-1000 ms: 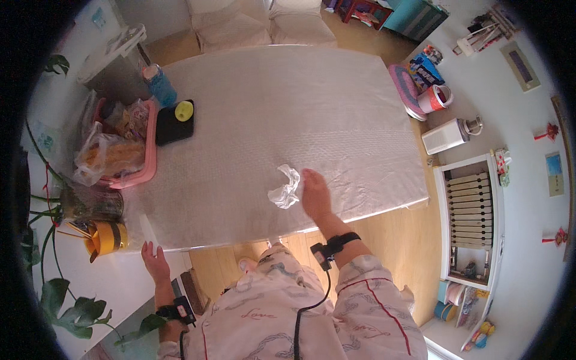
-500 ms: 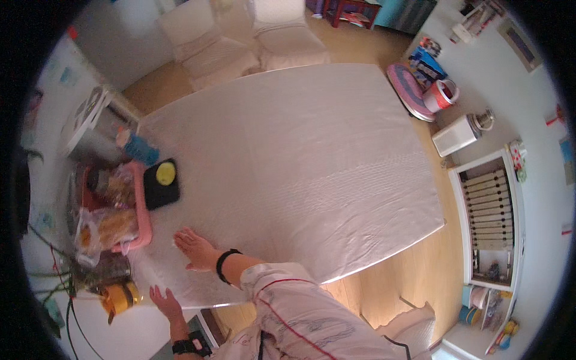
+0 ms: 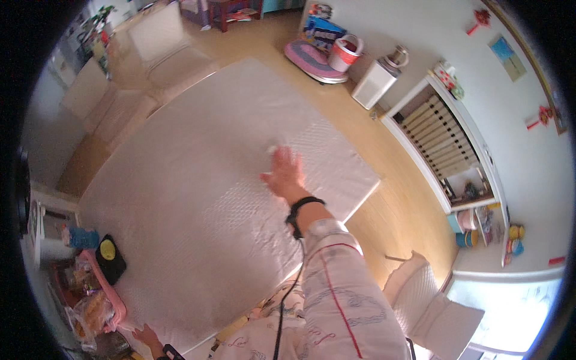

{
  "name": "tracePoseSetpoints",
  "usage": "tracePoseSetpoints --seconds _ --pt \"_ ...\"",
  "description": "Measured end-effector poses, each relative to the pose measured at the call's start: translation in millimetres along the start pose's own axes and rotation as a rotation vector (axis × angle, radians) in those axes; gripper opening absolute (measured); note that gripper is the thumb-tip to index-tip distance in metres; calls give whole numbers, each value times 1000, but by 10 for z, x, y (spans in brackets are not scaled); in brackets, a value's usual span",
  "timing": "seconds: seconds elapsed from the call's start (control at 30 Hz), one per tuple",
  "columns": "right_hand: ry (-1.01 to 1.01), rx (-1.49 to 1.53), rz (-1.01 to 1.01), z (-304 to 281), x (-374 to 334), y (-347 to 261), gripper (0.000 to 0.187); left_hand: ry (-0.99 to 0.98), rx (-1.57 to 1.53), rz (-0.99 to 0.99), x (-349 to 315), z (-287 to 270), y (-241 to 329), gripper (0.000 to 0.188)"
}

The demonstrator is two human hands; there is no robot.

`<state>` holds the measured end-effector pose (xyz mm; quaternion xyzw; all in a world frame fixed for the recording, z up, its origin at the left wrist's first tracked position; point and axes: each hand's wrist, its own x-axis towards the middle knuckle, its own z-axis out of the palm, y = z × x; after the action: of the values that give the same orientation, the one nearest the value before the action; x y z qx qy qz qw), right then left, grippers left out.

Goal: The person wipes a dining table and a low cabinet with a cloth, then sweeps the floor with a broom and dustpan. The person moves a cutting board and a phone on the table before wiping, and later cleans the radiator area under the cabinet.

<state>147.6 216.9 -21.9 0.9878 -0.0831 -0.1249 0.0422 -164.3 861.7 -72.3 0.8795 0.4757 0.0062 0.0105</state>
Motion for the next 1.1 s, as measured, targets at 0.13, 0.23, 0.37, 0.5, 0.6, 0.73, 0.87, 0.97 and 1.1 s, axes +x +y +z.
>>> tracePoseSetpoints --seconds 0.13,0.23,0.37,0.5,0.6,0.73,0.87,0.97,1.1 --pt "-58 48 367 224 -610 1086 76 -48 74 -74 94 56 68 66" --pt "1 159 537 425 -1050 1503 75 30 144 -59 25 4 172 67" --pt "141 297 665 720 -1386 1468 73 120 29 34 -392 -242 367 62" --pt "-14 736 828 1020 -1581 1093 65 108 -82 176 -897 -383 571 60" --pt "146 1039 913 1222 -1557 763 51 98 -244 207 -1351 -398 505 60" --pt "175 903 689 1412 -1615 593 37 97 -257 271 -1844 -460 248 60" --pt "-105 229 -113 1314 -1876 1015 28 96 -312 255 -2157 -515 185 60" --pt "245 662 89 1037 -1845 1611 23 82 -417 232 -2345 -460 423 59" --pt "537 715 40 648 -1093 2233 44 -65 -536 315 -2629 -398 1300 62"
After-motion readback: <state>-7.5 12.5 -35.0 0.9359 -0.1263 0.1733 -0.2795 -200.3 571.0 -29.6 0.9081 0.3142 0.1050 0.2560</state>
